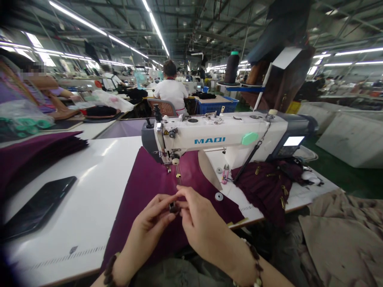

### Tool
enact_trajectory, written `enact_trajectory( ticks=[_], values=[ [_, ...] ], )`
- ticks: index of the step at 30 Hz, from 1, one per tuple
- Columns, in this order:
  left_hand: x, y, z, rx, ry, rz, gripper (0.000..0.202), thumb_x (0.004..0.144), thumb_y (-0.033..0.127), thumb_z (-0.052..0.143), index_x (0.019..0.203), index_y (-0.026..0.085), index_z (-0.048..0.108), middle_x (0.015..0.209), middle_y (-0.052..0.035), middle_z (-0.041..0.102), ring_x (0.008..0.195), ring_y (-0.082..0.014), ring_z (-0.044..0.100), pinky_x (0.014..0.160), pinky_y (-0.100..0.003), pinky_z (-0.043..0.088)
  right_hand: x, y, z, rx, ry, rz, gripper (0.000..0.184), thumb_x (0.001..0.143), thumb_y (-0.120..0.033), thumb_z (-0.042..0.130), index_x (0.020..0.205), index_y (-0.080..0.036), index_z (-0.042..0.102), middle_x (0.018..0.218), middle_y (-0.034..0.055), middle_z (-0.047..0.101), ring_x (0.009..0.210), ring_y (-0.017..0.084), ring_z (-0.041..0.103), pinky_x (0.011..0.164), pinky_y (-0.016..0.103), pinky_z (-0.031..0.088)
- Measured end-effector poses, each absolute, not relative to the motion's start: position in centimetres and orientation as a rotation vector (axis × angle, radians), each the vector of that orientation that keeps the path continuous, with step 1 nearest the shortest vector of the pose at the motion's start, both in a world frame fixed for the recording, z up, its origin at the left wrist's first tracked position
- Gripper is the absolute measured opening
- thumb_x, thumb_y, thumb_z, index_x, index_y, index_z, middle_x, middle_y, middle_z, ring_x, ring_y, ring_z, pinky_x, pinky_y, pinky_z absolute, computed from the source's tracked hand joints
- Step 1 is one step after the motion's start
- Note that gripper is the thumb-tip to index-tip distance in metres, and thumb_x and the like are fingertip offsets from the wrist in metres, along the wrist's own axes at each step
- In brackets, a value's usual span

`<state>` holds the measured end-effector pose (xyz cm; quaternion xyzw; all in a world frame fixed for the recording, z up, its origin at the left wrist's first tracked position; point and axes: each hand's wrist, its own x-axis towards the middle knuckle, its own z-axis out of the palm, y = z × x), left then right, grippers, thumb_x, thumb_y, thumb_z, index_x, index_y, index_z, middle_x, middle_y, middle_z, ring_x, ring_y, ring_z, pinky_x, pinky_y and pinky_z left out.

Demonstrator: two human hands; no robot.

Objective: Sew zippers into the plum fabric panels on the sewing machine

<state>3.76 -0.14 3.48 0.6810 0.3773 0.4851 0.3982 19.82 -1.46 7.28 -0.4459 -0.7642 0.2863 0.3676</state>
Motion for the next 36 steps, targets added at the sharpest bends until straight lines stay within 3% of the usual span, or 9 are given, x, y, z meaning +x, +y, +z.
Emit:
enact_trajectory(
  ticks=[6, 10, 13, 21, 31, 36],
  values=[
    [2.6, -1.1, 4.4, 1.284, 0.674, 1.242, 0.012, 0.078, 0.018, 0.062, 0.089, 0.023, 0.062, 0.093, -0.0029, 0.051, 0.083, -0.0159, 0.055, 0.074, -0.027, 0.048, 19.9, -1.2, 7.1, -1.068, -1.828, 0.811, 0.023, 0.084, -0.010, 0.042, 0.103, -0.016, 0.051, 0.106, 0.0062, 0.055, 0.069, 0.007, 0.058, 0.069, 0.020, 0.049],
    [1.8, -1.4, 4.6, 1.264, 0.689, 1.236, 0.013, 0.077, 0.020, 0.065, 0.089, 0.022, 0.063, 0.096, -0.0034, 0.052, 0.083, -0.0146, 0.055, 0.073, -0.021, 0.047, 19.5, -1.4, 7.3, -1.069, -1.771, 1.173, 0.021, 0.090, -0.025, 0.041, 0.104, -0.015, 0.053, 0.081, 0.0038, 0.061, 0.066, 0.009, 0.059, 0.057, 0.017, 0.048],
    [1.5, -1.4, 4.5, 1.269, 0.711, 1.229, 0.013, 0.077, 0.020, 0.065, 0.090, 0.023, 0.063, 0.096, -0.0023, 0.054, 0.082, -0.0130, 0.054, 0.071, -0.018, 0.046, 19.5, -1.5, 7.5, -1.020, -1.712, 1.354, 0.024, 0.089, -0.033, 0.046, 0.099, -0.013, 0.054, 0.079, 0.0045, 0.062, 0.067, 0.010, 0.059, 0.055, 0.017, 0.046],
    [1.6, -1.3, 4.0, 1.212, 0.690, 1.206, 0.015, 0.078, 0.019, 0.064, 0.092, 0.025, 0.064, 0.096, -0.0006, 0.057, 0.088, -0.0127, 0.055, 0.076, -0.017, 0.045, 19.4, -2.0, 7.6, -1.070, -1.615, 1.461, 0.012, 0.075, -0.020, 0.061, 0.085, -0.013, 0.059, 0.069, -0.0001, 0.058, 0.060, 0.007, 0.052, 0.054, 0.015, 0.041],
    [2.0, -1.5, 4.4, 0.894, 0.621, 1.174, 0.019, 0.071, 0.022, 0.071, 0.089, 0.018, 0.067, 0.089, -0.0040, 0.065, 0.069, -0.0123, 0.061, 0.067, -0.020, 0.051, 19.7, -1.7, 7.0, -1.052, -1.580, 1.379, 0.015, 0.081, -0.025, 0.055, 0.078, -0.012, 0.061, 0.060, -0.0005, 0.057, 0.050, 0.006, 0.052, 0.048, 0.013, 0.043],
    [1.9, -1.5, 4.9, 0.740, 0.528, 1.151, 0.016, 0.070, 0.017, 0.072, 0.085, 0.017, 0.067, 0.091, -0.0051, 0.068, 0.069, -0.0114, 0.063, 0.067, -0.019, 0.052, 19.8, -1.9, 7.0, -1.074, -1.653, 1.307, 0.015, 0.083, -0.024, 0.052, 0.078, -0.013, 0.061, 0.061, -0.0009, 0.057, 0.051, 0.005, 0.052, 0.048, 0.012, 0.041]
  ],
)
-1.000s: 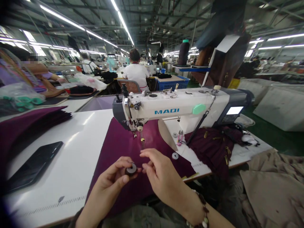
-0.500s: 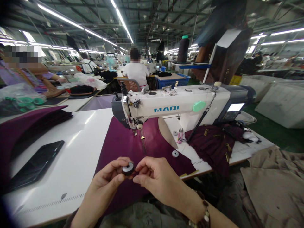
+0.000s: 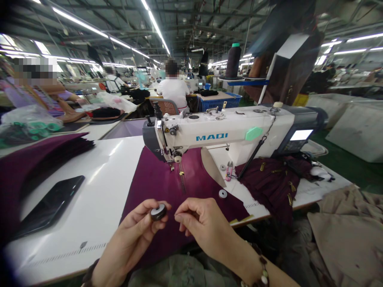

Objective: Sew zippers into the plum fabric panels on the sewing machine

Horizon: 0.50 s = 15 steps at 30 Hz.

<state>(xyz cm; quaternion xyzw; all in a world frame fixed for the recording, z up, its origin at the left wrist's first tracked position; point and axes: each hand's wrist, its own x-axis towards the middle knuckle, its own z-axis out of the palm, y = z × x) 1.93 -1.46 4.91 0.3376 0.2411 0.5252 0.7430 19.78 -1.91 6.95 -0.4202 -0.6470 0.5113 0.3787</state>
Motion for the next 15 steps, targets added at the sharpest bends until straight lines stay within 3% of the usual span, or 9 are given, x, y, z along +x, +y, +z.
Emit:
enact_trajectory(
  ticks=[8, 15],
  values=[
    [1.57, -1.47, 4.84, 0.662, 0.506, 1.136, 0.017, 0.070, 0.016, 0.073, 0.086, 0.016, 0.067, 0.093, -0.0084, 0.068, 0.073, -0.0112, 0.064, 0.069, -0.018, 0.051, 19.62, -2.25, 7.54, -1.148, -1.790, 1.206, 0.014, 0.083, -0.021, 0.051, 0.076, -0.014, 0.061, 0.060, -0.0010, 0.058, 0.052, 0.007, 0.053, 0.049, 0.013, 0.040],
    [2.02, -1.53, 4.60, 0.742, 0.557, 1.177, 0.029, 0.059, 0.016, 0.080, 0.085, 0.017, 0.067, 0.092, -0.0023, 0.063, 0.061, -0.0068, 0.059, 0.058, -0.014, 0.048, 19.16, -2.52, 7.59, -1.154, -1.856, 1.144, 0.013, 0.083, -0.017, 0.050, 0.077, -0.015, 0.061, 0.061, -0.0021, 0.058, 0.053, 0.006, 0.053, 0.050, 0.014, 0.039]
  ],
)
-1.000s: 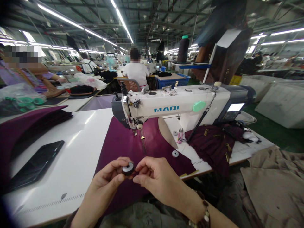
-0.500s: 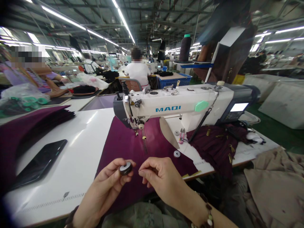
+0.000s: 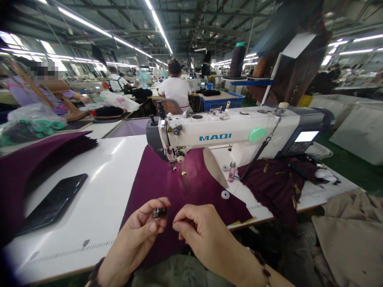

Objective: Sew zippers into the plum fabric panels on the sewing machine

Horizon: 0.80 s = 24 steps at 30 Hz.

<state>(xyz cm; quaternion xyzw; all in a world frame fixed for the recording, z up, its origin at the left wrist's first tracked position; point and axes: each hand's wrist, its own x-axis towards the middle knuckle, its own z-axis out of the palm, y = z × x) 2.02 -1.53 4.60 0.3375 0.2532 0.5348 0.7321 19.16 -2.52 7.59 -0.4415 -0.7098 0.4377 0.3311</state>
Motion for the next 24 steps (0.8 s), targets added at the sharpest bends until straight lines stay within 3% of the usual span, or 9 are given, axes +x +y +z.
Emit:
enact_trajectory(
  ticks=[3, 5, 8, 14, 24],
  values=[
    [2.3, -1.6, 4.2, 0.747, 0.565, 1.149, 0.020, 0.067, 0.020, 0.075, 0.085, 0.019, 0.067, 0.073, -0.0001, 0.062, 0.055, -0.0071, 0.058, 0.051, -0.014, 0.046, 18.9, -2.7, 7.7, -1.136, -1.908, 1.079, 0.013, 0.081, -0.012, 0.050, 0.076, -0.016, 0.061, 0.063, -0.0031, 0.059, 0.056, 0.006, 0.053, 0.053, 0.014, 0.038],
    [2.4, -1.7, 3.8, 0.739, 0.566, 1.151, 0.027, 0.069, 0.024, 0.074, 0.095, 0.022, 0.066, 0.068, 0.0009, 0.061, 0.055, -0.0081, 0.057, 0.052, -0.016, 0.045, 18.9, -2.9, 7.8, -1.132, -1.955, 1.027, 0.014, 0.080, -0.009, 0.050, 0.076, -0.017, 0.061, 0.064, -0.0037, 0.059, 0.057, 0.006, 0.053, 0.055, 0.014, 0.036],
    [2.3, -1.7, 3.3, 0.730, 0.600, 1.177, 0.038, 0.065, 0.026, 0.077, 0.100, 0.021, 0.066, 0.073, -0.0005, 0.064, 0.060, -0.0077, 0.056, 0.059, -0.016, 0.045, 18.9, -3.0, 7.8, -1.151, -2.010, 0.964, 0.013, 0.081, -0.010, 0.051, 0.076, -0.017, 0.060, 0.065, -0.0039, 0.059, 0.059, 0.006, 0.053, 0.057, 0.016, 0.035],
    [2.2, -1.7, 3.5, 0.723, 0.606, 1.143, 0.026, 0.061, 0.021, 0.079, 0.083, 0.016, 0.067, 0.070, -0.0023, 0.065, 0.061, -0.0102, 0.058, 0.057, -0.017, 0.045, 19.0, -3.1, 7.3, -1.151, -2.067, 0.864, 0.015, 0.084, -0.013, 0.047, 0.077, -0.017, 0.059, 0.070, -0.0017, 0.059, 0.065, 0.008, 0.053, 0.060, 0.019, 0.034],
    [2.4, -2.1, 3.0, 0.922, 0.760, 1.205, 0.023, 0.068, 0.017, 0.073, 0.089, 0.017, 0.062, 0.071, 0.0001, 0.064, 0.064, -0.0105, 0.058, 0.060, -0.018, 0.045, 18.9, -3.7, 8.2, -1.048, -2.094, 0.842, 0.017, 0.086, -0.016, 0.046, 0.074, -0.017, 0.057, 0.068, -0.0016, 0.056, 0.062, 0.008, 0.051, 0.059, 0.018, 0.035]
  ],
)
